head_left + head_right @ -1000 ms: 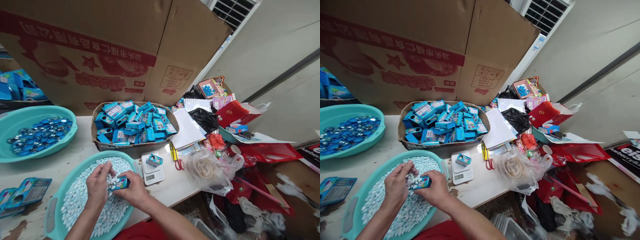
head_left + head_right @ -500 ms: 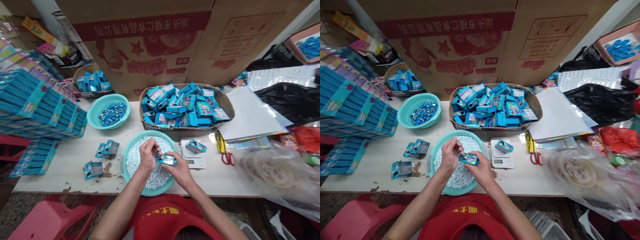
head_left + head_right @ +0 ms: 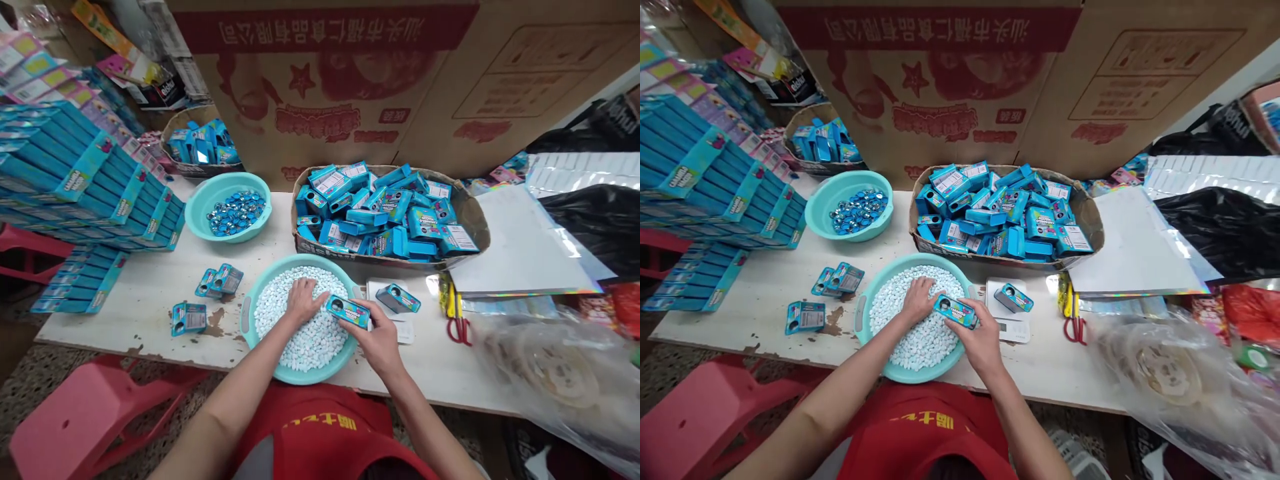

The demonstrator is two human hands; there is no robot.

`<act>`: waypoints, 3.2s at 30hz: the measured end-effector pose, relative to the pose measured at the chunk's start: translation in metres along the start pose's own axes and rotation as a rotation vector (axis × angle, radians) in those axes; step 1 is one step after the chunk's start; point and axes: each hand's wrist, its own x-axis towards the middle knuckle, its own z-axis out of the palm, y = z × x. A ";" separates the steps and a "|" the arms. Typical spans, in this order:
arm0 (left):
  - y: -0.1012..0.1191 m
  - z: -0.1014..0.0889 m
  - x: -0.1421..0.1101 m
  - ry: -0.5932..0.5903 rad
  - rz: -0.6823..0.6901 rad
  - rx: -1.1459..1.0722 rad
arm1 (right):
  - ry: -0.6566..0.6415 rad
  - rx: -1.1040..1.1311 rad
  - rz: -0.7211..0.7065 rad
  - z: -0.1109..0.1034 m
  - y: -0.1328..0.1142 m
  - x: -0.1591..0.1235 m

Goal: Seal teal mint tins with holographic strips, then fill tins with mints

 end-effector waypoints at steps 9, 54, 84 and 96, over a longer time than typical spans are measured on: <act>-0.007 -0.013 -0.025 0.171 -0.177 -0.395 | -0.020 -0.098 -0.055 0.014 0.012 0.008; 0.069 -0.083 -0.032 0.409 -0.196 -1.467 | -0.219 -0.143 -0.076 0.040 -0.006 0.008; 0.157 0.020 0.050 -0.244 0.611 -0.275 | 0.462 -0.027 0.403 -0.148 0.094 -0.043; 0.123 -0.070 0.015 -0.096 0.148 -0.861 | 0.414 -0.166 0.200 -0.088 0.107 0.043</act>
